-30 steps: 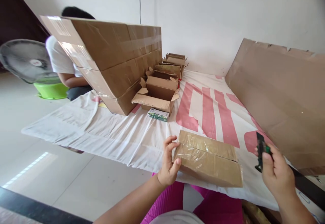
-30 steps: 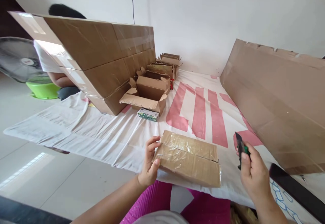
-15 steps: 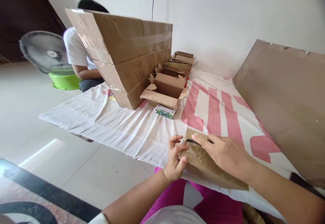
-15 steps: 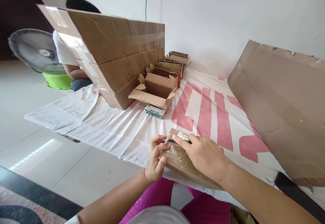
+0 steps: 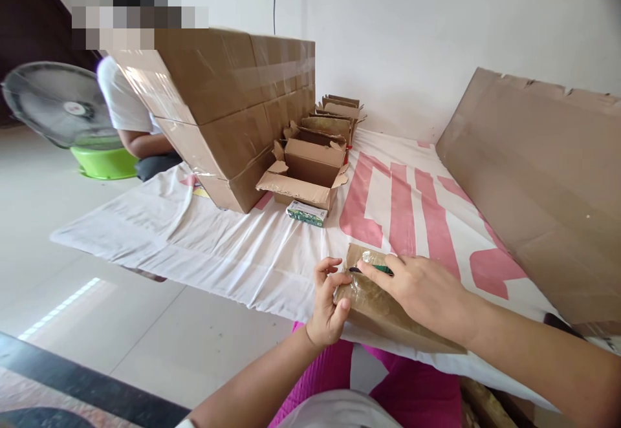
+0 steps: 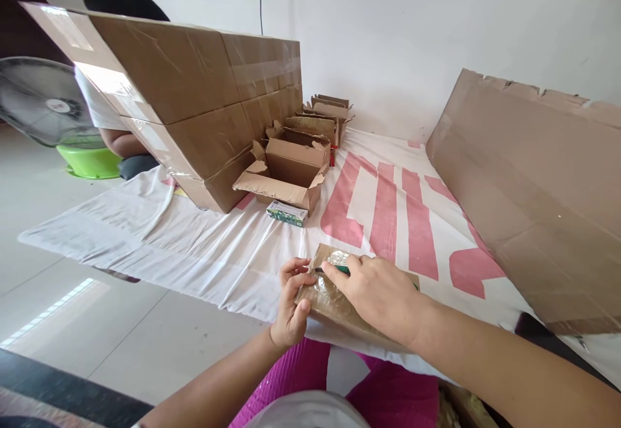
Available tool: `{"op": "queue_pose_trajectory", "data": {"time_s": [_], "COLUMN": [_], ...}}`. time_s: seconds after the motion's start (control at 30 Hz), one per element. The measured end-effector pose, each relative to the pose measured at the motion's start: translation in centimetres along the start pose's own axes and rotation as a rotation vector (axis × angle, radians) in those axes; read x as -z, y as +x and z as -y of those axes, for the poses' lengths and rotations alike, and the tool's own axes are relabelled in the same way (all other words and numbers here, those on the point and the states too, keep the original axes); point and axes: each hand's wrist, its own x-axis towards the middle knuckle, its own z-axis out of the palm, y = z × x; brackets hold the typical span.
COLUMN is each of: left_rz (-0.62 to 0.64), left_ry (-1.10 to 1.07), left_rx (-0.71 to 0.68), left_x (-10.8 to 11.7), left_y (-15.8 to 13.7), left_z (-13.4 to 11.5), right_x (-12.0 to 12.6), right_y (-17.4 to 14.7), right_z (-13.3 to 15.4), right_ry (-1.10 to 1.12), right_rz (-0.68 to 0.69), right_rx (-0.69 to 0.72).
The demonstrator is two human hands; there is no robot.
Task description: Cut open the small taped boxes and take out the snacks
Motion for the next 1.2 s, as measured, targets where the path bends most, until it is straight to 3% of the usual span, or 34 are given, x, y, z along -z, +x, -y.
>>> {"op": "queue_pose_trajectory", "data": {"time_s": [0.23,0.47,0.8,1.0,1.2], "left_rz": [0.004,0.003,0.005,0.022,0.017], "left_ry": [0.004,-0.008,-0.046,-0.106,-0.114], "left_rx": [-0.006,-0.016,-0.021,0.053,0.05], "left_x": [0.1,0.1,0.1,0.1,0.1], "left_y": [0.1,0.2,0.0,0.0,-0.1], "left_z": [0.0,-0.1,0.4,0.6,0.7], "right_x": [0.2,-1.4,-1.1,-0.8,-1.7], "right_y": [-0.7,-2.6,-7.5,-10.7,-14.3], "right_z": [-0.2,-0.8,-2.1,-3.0,-4.0], "right_ry": [-0.025,-0.055,-0.052,-0.059,0.088], "right_rz": [0.094,0.001,0.025,0.002,0.06], "right_rx": [0.004,0.007,-0.051,-0.119,-0.229]}}
